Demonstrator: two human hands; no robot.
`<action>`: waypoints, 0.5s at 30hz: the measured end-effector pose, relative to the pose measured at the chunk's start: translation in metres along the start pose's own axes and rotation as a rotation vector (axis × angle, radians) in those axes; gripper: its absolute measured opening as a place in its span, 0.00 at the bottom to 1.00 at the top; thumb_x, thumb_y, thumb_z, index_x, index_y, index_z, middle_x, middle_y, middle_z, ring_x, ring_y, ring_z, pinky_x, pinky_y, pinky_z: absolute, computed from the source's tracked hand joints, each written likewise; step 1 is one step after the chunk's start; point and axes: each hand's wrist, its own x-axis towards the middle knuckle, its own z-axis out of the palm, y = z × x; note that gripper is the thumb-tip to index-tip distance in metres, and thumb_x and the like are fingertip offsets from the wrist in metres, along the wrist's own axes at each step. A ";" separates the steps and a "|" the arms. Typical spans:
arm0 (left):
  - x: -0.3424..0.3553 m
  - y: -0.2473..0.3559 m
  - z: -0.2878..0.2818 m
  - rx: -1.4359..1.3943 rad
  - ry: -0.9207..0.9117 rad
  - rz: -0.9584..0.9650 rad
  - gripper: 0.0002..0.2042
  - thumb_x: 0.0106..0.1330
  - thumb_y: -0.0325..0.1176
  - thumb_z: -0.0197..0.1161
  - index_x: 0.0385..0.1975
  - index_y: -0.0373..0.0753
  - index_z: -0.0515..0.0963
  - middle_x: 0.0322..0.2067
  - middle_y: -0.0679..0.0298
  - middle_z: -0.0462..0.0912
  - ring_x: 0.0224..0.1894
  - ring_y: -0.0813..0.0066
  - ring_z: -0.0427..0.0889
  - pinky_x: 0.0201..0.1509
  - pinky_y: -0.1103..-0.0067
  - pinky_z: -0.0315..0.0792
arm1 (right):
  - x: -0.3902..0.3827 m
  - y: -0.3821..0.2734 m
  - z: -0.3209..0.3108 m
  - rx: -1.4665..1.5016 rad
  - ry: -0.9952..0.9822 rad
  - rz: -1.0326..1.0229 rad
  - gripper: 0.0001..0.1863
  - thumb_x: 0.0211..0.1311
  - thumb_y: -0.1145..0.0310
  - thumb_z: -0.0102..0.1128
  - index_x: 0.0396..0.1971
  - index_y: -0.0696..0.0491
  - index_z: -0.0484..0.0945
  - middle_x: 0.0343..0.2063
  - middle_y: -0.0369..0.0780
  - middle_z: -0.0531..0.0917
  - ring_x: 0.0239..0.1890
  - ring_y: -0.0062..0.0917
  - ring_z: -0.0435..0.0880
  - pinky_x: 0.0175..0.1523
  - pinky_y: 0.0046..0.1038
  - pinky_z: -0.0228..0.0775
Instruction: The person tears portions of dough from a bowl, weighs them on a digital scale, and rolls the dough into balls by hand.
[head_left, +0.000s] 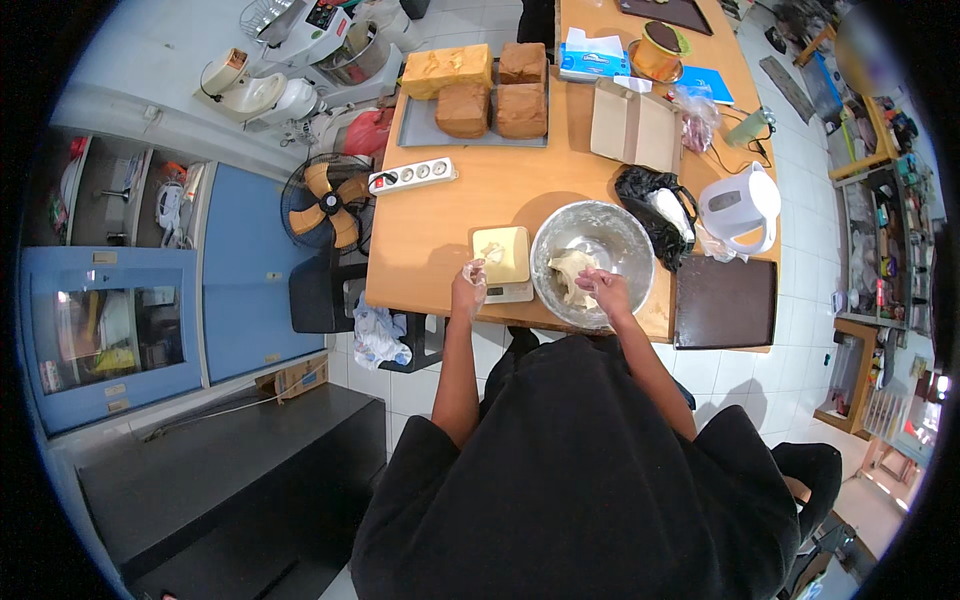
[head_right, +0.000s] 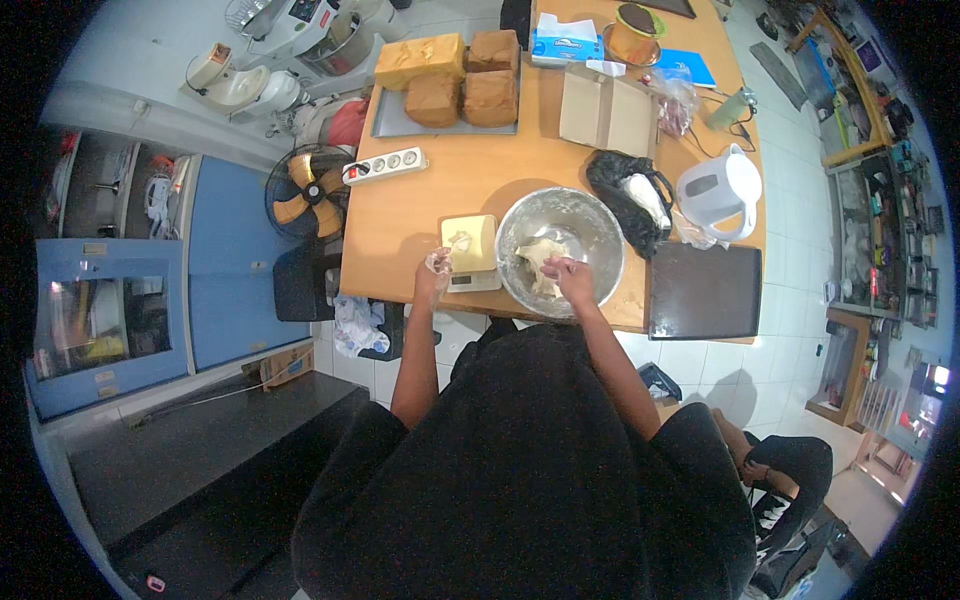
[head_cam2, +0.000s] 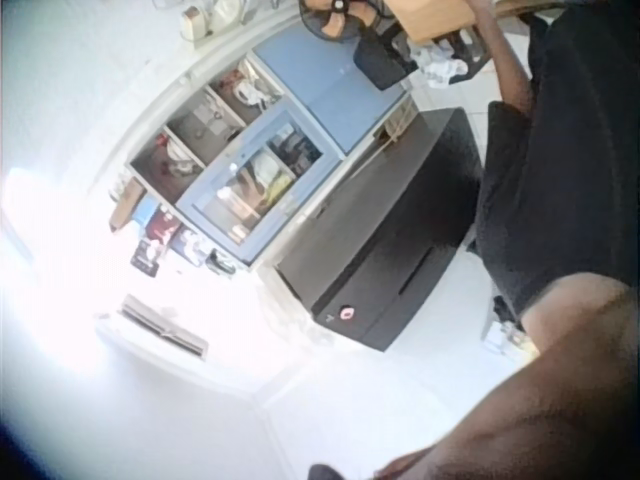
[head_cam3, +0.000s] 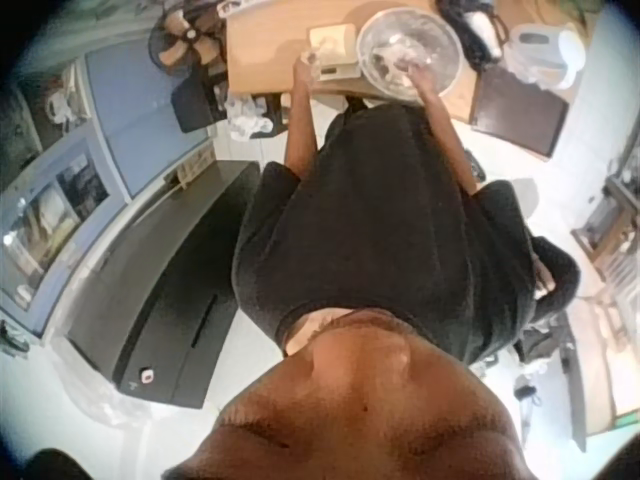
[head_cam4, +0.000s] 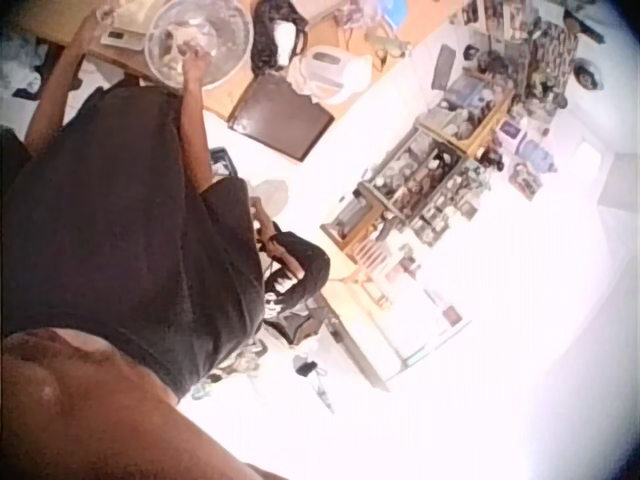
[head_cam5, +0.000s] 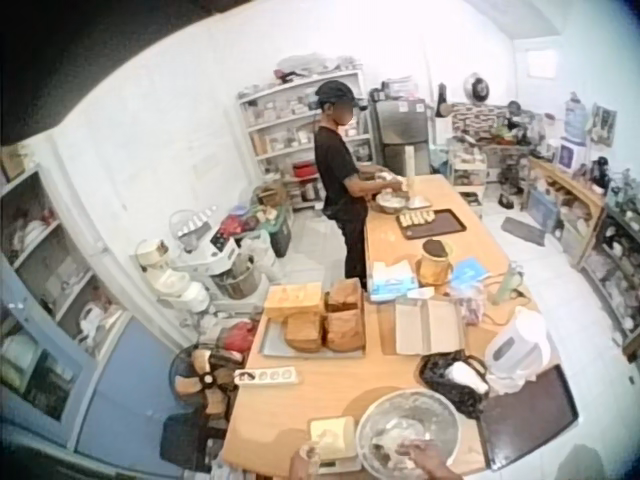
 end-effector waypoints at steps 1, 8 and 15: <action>0.000 -0.005 0.001 0.002 0.019 0.030 0.12 0.64 0.27 0.55 0.47 0.34 0.77 0.35 0.58 0.81 0.38 0.72 0.80 0.44 0.77 0.73 | 0.003 0.004 -0.002 0.011 -0.010 -0.016 0.19 0.68 0.63 0.52 0.42 0.68 0.78 0.33 0.48 0.85 0.37 0.29 0.86 0.46 0.27 0.77; -0.005 -0.029 -0.002 -0.087 0.056 0.065 0.12 0.65 0.28 0.55 0.47 0.32 0.76 0.41 0.56 0.82 0.41 0.70 0.81 0.48 0.77 0.73 | 0.009 0.013 -0.005 0.037 -0.030 -0.019 0.16 0.63 0.67 0.58 0.39 0.67 0.80 0.31 0.48 0.86 0.35 0.27 0.86 0.43 0.24 0.78; -0.006 -0.035 -0.001 -0.073 0.062 0.105 0.12 0.66 0.28 0.56 0.47 0.32 0.76 0.34 0.64 0.80 0.33 0.80 0.78 0.37 0.82 0.74 | 0.013 0.024 -0.008 0.050 -0.034 0.006 0.13 0.63 0.71 0.57 0.38 0.67 0.80 0.31 0.49 0.85 0.33 0.28 0.87 0.40 0.23 0.79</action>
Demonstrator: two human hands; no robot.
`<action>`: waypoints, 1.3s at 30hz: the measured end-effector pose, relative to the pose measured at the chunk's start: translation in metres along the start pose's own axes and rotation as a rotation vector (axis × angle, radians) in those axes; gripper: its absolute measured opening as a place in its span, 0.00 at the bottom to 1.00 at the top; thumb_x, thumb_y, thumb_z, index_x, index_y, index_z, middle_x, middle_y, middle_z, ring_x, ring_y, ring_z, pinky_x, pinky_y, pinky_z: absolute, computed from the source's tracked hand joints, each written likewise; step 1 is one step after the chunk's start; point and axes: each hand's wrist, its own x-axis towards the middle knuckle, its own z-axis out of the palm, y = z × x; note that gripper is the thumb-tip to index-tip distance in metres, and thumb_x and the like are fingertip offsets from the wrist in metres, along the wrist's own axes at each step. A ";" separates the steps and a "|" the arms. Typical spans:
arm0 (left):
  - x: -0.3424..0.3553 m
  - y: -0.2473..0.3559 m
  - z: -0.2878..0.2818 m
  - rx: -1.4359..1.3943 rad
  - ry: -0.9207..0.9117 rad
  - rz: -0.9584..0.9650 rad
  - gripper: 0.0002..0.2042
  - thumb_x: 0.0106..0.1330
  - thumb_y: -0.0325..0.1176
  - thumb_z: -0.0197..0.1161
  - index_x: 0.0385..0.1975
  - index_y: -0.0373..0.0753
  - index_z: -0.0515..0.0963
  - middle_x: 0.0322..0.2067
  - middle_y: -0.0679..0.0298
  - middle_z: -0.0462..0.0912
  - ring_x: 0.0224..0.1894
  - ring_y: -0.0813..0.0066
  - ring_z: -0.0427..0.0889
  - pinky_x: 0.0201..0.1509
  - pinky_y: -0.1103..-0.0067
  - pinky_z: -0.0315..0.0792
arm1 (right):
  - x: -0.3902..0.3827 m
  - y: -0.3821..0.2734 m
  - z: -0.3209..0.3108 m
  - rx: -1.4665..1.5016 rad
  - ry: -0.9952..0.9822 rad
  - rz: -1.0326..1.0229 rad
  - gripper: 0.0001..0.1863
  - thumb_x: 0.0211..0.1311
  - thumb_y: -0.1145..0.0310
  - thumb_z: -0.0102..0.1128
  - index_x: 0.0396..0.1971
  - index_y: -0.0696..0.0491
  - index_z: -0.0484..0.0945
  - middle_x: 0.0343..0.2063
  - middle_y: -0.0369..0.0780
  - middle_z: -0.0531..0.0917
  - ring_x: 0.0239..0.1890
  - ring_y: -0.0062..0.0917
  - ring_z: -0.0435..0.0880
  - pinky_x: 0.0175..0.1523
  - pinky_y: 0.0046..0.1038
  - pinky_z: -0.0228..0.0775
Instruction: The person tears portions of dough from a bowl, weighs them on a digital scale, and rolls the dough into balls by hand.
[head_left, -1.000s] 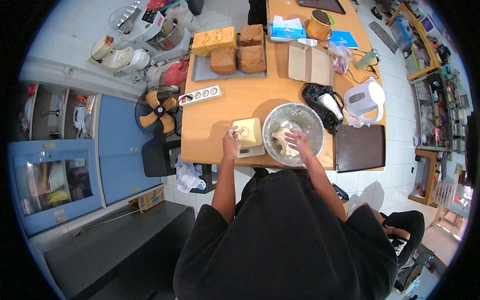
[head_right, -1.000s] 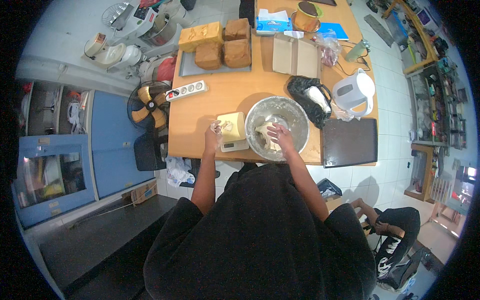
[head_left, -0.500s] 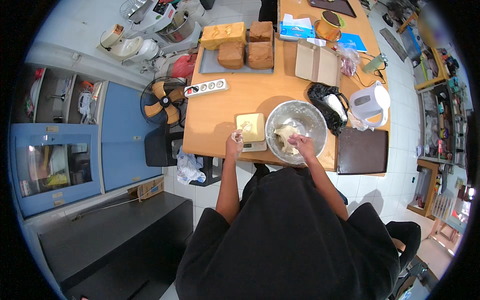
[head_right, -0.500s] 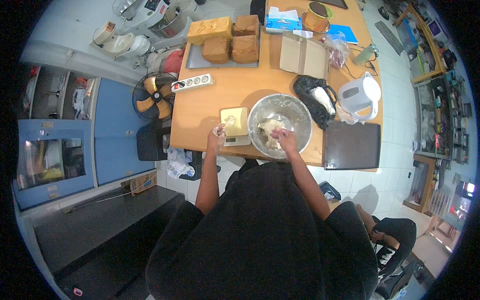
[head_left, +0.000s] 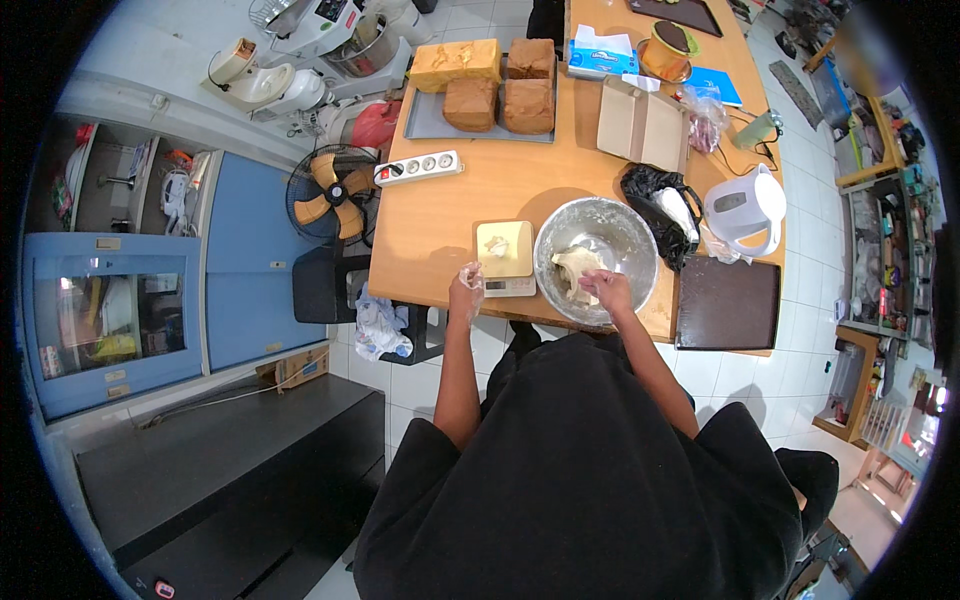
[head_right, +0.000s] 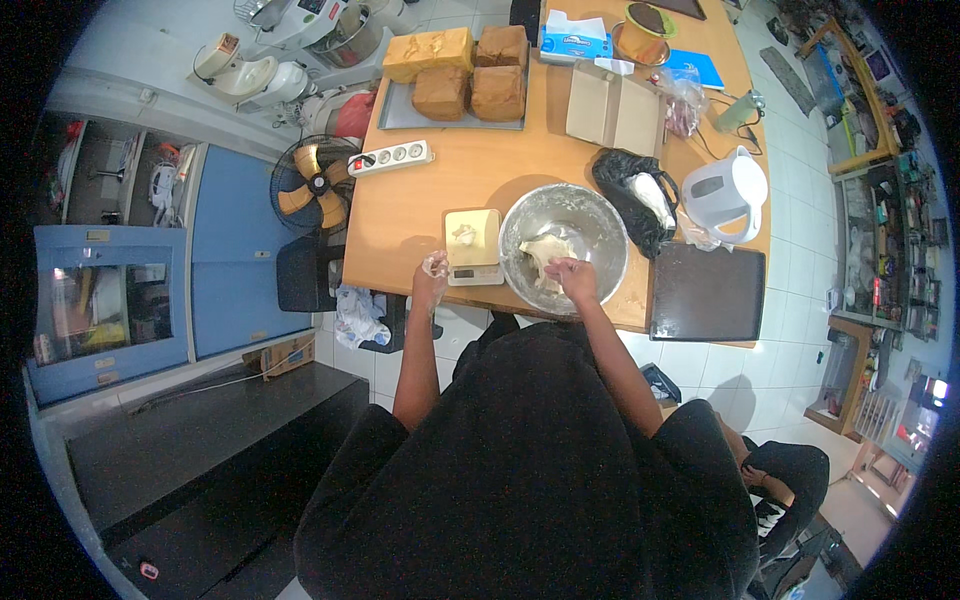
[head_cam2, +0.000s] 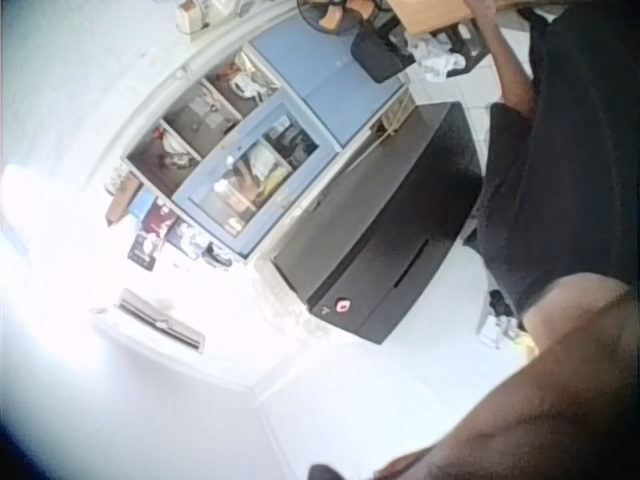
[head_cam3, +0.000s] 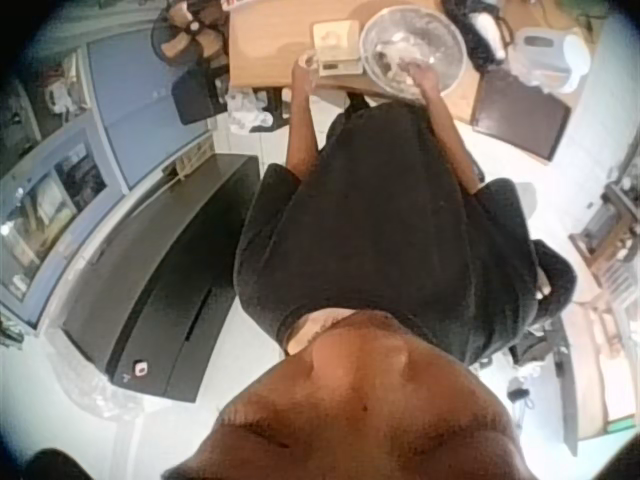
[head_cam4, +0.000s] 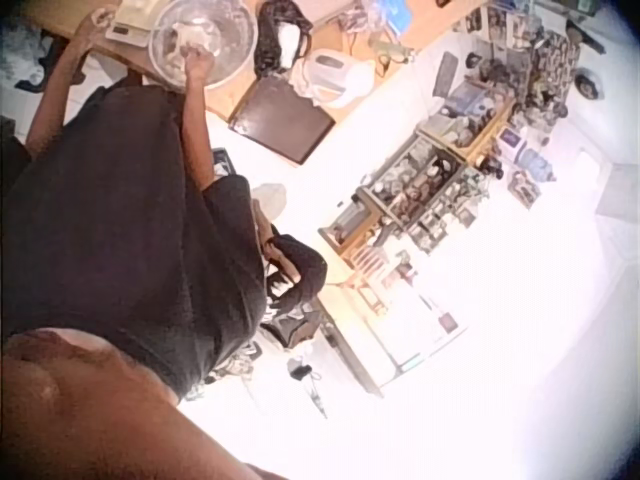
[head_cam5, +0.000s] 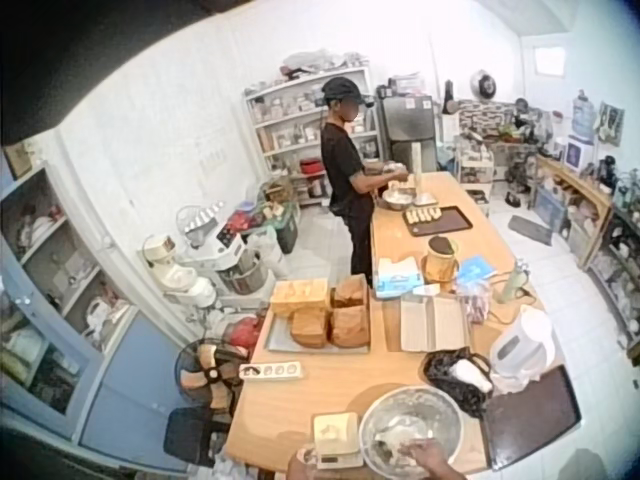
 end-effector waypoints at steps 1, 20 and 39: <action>-0.001 0.002 0.000 0.003 -0.017 -0.039 0.12 0.66 0.28 0.56 0.47 0.32 0.76 0.37 0.60 0.81 0.37 0.75 0.79 0.43 0.79 0.73 | 0.000 0.001 0.000 0.003 0.007 0.013 0.12 0.63 0.72 0.56 0.37 0.68 0.80 0.31 0.49 0.85 0.33 0.28 0.87 0.40 0.23 0.79; 0.002 0.025 0.006 0.017 -0.045 -0.108 0.11 0.67 0.29 0.55 0.46 0.33 0.77 0.34 0.61 0.81 0.36 0.76 0.78 0.44 0.80 0.72 | 0.004 0.015 -0.004 -0.131 0.026 -0.067 0.14 0.63 0.71 0.55 0.44 0.65 0.79 0.33 0.48 0.85 0.37 0.28 0.86 0.40 0.25 0.78; 0.009 0.059 0.017 0.152 -0.068 0.056 0.12 0.62 0.25 0.56 0.45 0.34 0.78 0.35 0.54 0.83 0.36 0.67 0.82 0.42 0.75 0.75 | 0.006 0.014 0.003 -0.259 0.066 -0.185 0.14 0.66 0.67 0.56 0.36 0.65 0.80 0.28 0.46 0.85 0.26 0.24 0.86 0.32 0.23 0.78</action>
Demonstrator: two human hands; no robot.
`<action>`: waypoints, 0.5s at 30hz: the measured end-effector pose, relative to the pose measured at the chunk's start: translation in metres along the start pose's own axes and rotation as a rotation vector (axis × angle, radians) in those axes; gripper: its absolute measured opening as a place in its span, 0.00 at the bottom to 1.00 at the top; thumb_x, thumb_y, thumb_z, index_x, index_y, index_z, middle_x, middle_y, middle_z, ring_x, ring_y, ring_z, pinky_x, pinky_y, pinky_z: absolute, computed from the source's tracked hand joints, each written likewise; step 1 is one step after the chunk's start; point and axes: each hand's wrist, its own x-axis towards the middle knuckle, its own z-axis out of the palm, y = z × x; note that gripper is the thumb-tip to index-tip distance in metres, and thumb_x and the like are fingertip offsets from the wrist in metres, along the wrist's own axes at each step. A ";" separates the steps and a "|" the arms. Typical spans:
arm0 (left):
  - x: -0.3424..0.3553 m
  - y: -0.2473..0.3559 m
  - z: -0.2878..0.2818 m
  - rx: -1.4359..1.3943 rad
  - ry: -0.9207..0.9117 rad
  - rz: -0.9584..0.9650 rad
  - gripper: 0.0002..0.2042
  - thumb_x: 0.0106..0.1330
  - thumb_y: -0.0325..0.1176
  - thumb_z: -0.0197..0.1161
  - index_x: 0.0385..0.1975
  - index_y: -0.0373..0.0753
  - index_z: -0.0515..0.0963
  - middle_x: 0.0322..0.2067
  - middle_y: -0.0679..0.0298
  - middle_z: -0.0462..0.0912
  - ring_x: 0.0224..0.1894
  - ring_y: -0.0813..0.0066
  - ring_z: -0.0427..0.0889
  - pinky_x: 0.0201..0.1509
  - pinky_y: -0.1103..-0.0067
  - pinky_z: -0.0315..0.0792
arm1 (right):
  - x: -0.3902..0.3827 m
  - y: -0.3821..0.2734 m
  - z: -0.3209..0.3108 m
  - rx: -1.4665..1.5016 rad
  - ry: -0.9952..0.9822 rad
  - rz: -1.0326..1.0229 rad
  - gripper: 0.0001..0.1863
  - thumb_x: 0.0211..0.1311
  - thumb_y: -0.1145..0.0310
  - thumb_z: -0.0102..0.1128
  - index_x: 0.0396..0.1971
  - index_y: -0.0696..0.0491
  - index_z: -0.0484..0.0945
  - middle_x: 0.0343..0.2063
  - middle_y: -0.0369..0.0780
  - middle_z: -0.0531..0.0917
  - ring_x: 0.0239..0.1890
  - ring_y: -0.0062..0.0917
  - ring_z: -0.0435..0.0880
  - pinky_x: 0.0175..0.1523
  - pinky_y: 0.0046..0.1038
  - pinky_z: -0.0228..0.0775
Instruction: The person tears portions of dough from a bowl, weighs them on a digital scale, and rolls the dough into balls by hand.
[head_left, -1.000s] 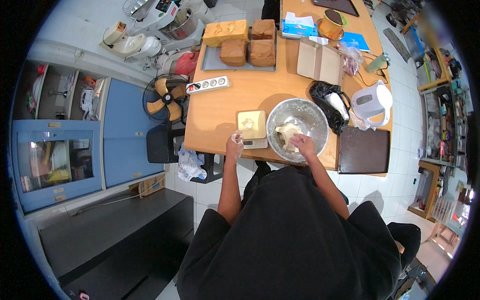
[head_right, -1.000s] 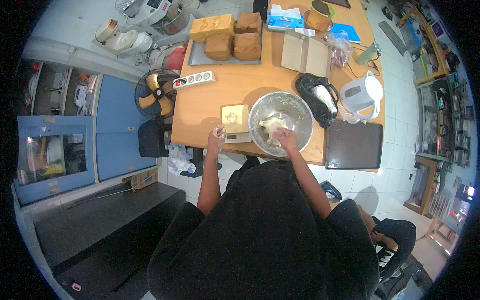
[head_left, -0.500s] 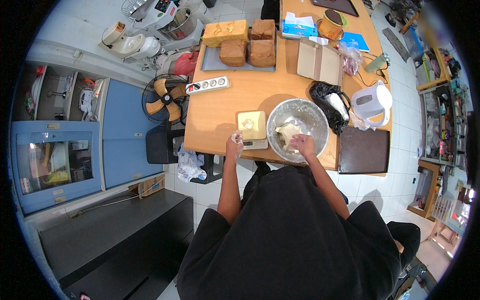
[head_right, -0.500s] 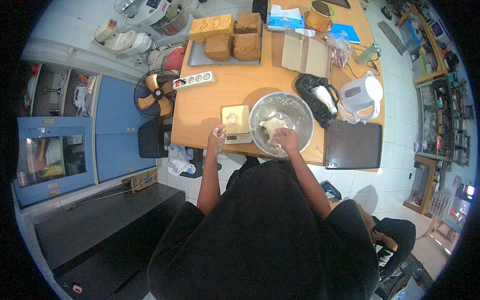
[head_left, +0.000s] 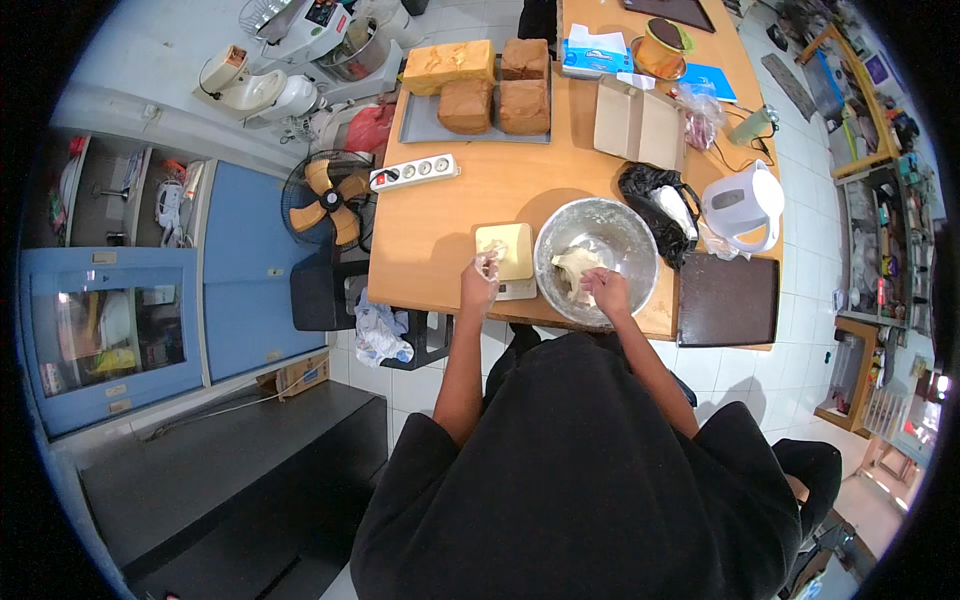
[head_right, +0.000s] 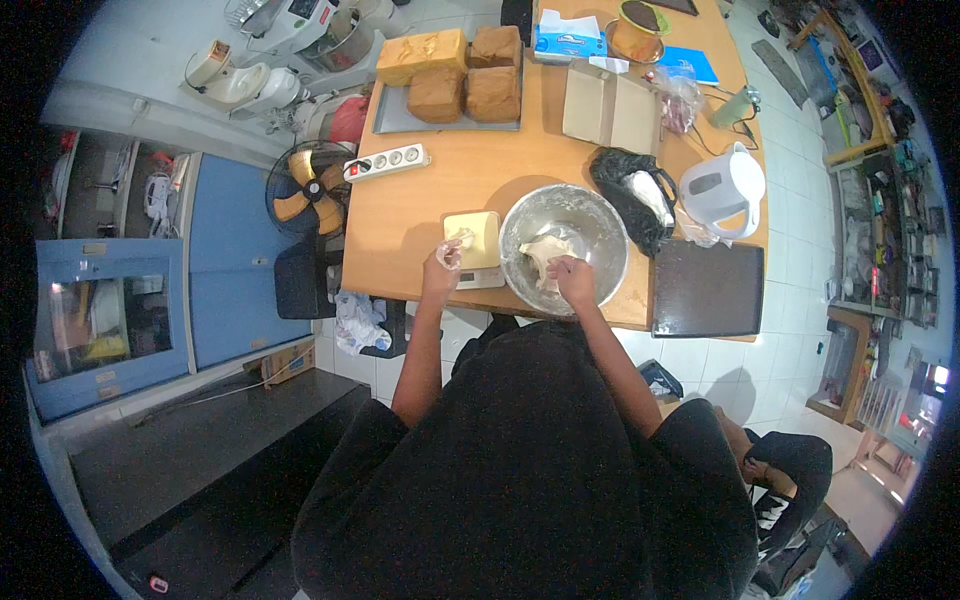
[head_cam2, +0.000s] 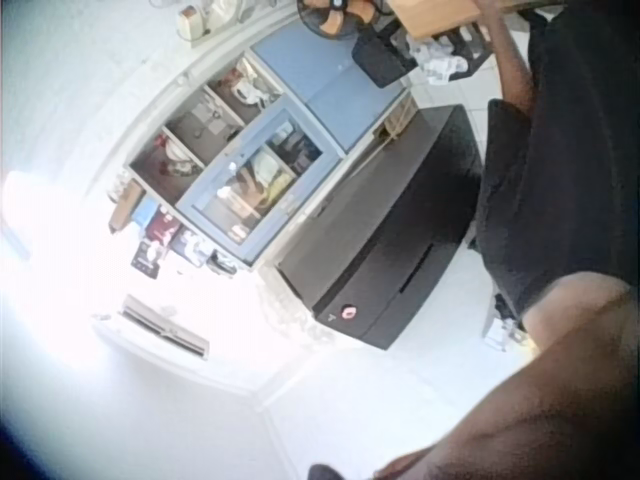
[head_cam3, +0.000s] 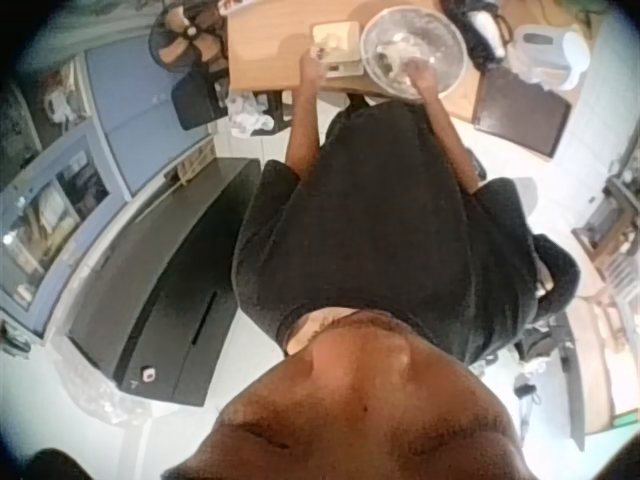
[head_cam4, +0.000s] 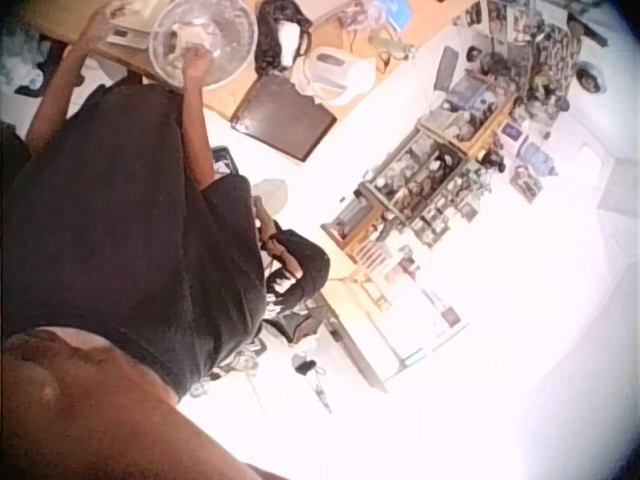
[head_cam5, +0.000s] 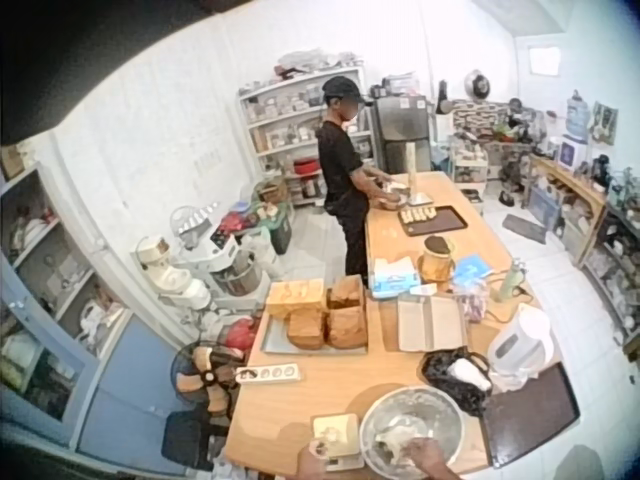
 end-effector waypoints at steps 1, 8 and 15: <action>-0.002 0.009 0.002 -0.023 -0.008 0.038 0.11 0.62 0.26 0.57 0.44 0.34 0.78 0.36 0.52 0.82 0.37 0.64 0.82 0.42 0.74 0.75 | -0.002 -0.007 0.003 -0.058 -0.010 0.016 0.14 0.66 0.68 0.53 0.38 0.64 0.80 0.30 0.46 0.86 0.28 0.23 0.86 0.35 0.23 0.77; -0.009 0.084 0.036 0.321 -0.093 -0.033 0.15 0.64 0.34 0.55 0.48 0.36 0.76 0.41 0.47 0.79 0.45 0.49 0.79 0.50 0.64 0.73 | -0.001 0.009 -0.005 -0.333 0.009 -0.125 0.16 0.67 0.66 0.50 0.46 0.59 0.79 0.40 0.46 0.85 0.41 0.29 0.85 0.48 0.29 0.74; 0.034 -0.015 0.042 0.712 -0.038 0.122 0.17 0.65 0.32 0.53 0.52 0.37 0.73 0.57 0.48 0.68 0.60 0.50 0.67 0.58 0.62 0.69 | -0.008 -0.004 -0.001 -0.367 -0.008 -0.042 0.17 0.65 0.61 0.53 0.48 0.53 0.79 0.43 0.48 0.82 0.47 0.40 0.82 0.53 0.35 0.72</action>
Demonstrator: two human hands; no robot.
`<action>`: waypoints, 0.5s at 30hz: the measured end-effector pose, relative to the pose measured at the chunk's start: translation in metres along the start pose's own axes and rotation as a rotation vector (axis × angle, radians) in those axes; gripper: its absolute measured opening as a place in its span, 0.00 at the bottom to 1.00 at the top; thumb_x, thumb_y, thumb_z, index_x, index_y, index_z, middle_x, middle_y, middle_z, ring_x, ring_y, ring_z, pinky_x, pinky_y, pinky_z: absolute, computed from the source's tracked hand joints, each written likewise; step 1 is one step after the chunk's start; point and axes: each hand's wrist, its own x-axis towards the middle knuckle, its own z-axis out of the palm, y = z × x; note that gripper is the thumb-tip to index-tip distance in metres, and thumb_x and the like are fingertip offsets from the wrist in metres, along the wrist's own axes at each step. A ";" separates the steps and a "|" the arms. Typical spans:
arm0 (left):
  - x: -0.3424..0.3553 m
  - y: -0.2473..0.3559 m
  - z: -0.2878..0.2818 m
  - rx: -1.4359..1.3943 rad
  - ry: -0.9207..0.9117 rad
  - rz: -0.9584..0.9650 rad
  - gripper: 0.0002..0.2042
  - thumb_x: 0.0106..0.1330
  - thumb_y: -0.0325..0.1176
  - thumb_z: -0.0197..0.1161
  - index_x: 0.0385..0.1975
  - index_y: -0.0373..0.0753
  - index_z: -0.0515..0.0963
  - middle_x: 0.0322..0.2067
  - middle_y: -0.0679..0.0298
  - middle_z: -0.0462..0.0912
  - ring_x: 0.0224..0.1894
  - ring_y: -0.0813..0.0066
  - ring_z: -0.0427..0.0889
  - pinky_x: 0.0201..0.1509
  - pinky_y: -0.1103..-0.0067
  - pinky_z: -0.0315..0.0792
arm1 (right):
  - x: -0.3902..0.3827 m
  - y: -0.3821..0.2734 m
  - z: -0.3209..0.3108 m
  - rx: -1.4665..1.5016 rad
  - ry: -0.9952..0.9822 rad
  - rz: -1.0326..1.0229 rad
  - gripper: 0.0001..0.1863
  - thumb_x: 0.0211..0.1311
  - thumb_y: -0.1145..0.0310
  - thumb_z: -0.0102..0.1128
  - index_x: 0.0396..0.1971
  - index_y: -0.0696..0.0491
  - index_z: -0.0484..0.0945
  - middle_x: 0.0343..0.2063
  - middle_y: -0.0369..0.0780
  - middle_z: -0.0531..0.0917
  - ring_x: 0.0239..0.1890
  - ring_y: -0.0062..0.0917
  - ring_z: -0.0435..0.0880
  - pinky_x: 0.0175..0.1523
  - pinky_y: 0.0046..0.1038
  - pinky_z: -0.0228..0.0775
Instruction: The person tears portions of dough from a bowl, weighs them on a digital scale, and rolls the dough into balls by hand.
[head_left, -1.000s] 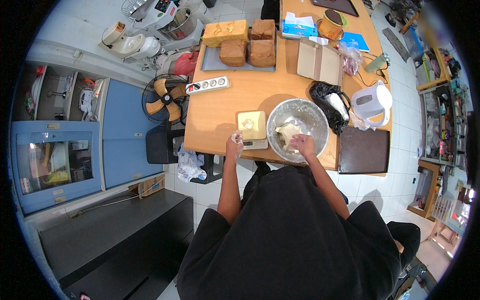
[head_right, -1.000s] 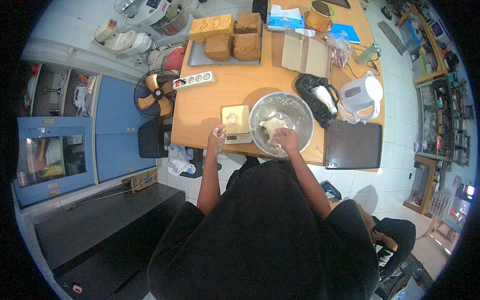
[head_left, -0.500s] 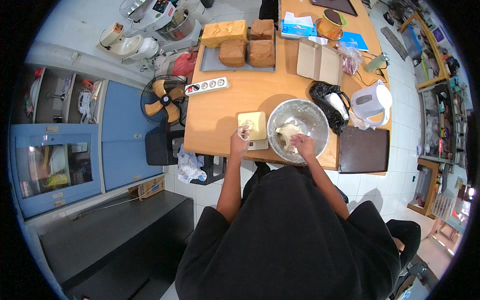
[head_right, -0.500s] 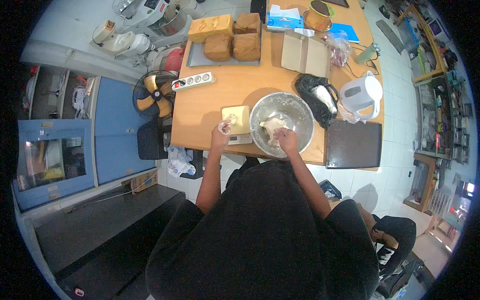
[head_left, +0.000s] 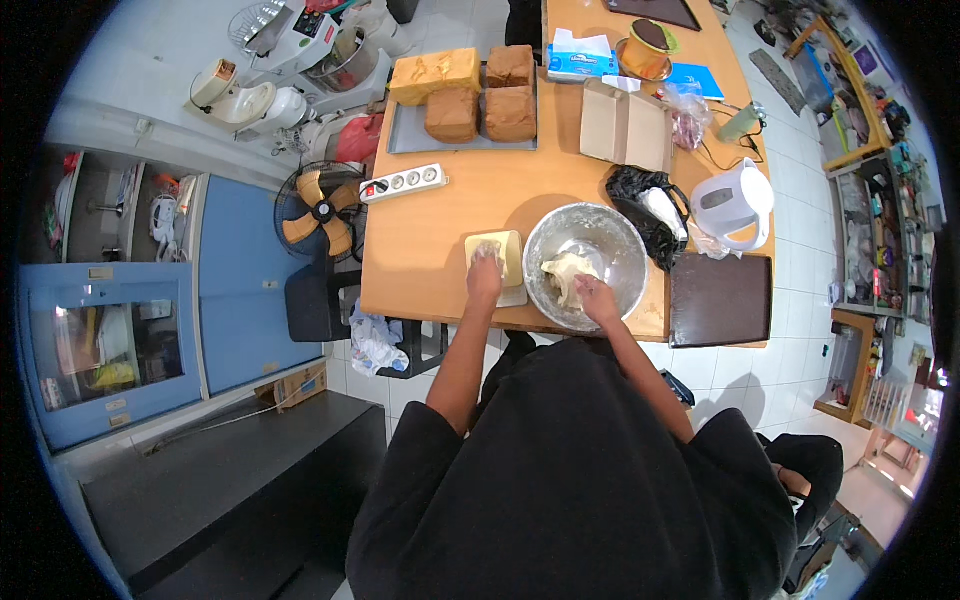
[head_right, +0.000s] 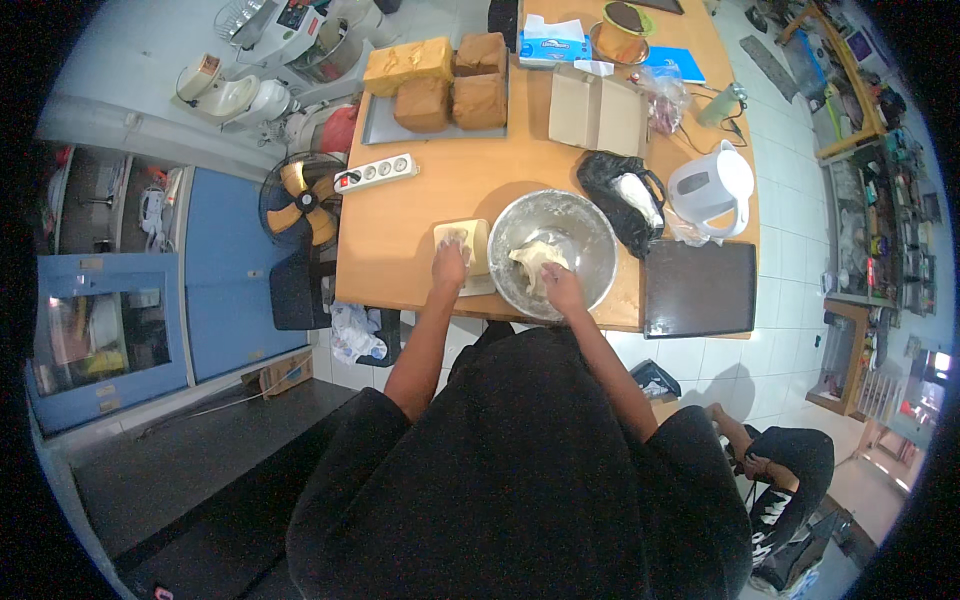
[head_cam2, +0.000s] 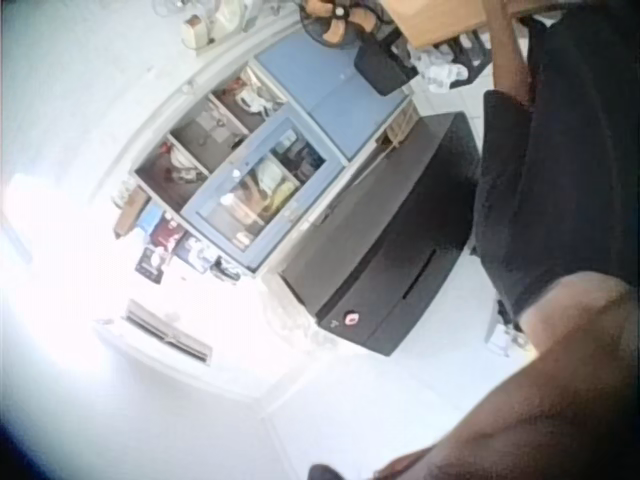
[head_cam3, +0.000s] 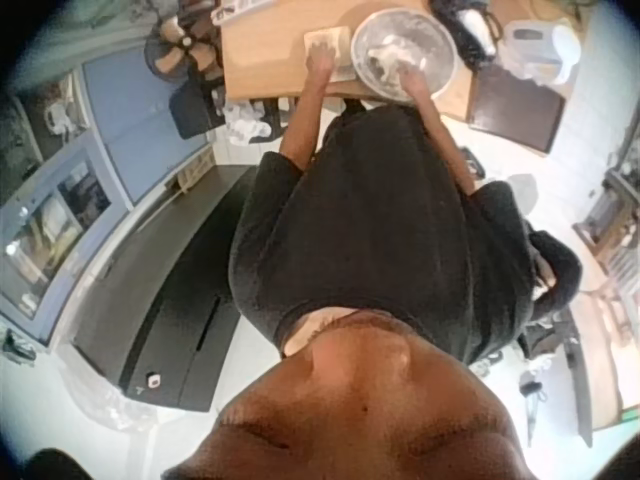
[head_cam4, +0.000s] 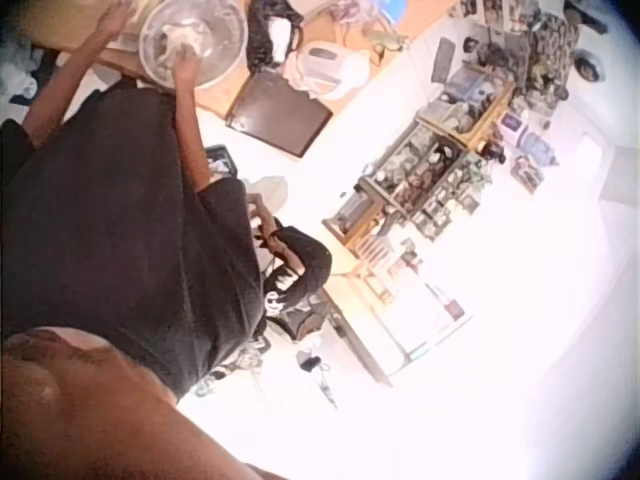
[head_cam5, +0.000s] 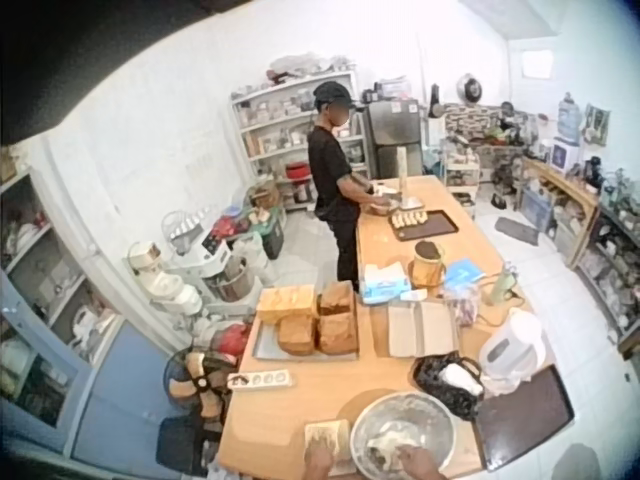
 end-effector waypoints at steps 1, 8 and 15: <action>0.002 -0.003 0.003 0.001 -0.117 0.059 0.18 0.65 0.33 0.53 0.54 0.37 0.73 0.57 0.48 0.68 0.59 0.51 0.68 0.58 0.62 0.70 | 0.001 0.005 0.001 0.012 -0.005 -0.013 0.17 0.65 0.60 0.53 0.47 0.53 0.79 0.43 0.48 0.82 0.47 0.41 0.82 0.53 0.35 0.72; -0.009 -0.002 -0.040 -0.820 0.034 -0.085 0.21 0.57 0.24 0.62 0.53 0.34 0.73 0.37 0.49 0.81 0.42 0.60 0.81 0.49 0.69 0.72 | -0.002 0.013 -0.004 0.159 0.060 -0.005 0.16 0.65 0.61 0.54 0.44 0.57 0.79 0.40 0.50 0.83 0.44 0.39 0.83 0.49 0.34 0.73; -0.022 0.002 -0.012 -0.032 -0.058 0.194 0.22 0.57 0.36 0.66 0.51 0.34 0.73 0.51 0.46 0.72 0.55 0.48 0.71 0.54 0.64 0.72 | 0.005 0.011 -0.006 0.103 0.044 -0.020 0.19 0.65 0.59 0.55 0.46 0.59 0.79 0.32 0.44 0.85 0.35 0.26 0.84 0.43 0.27 0.73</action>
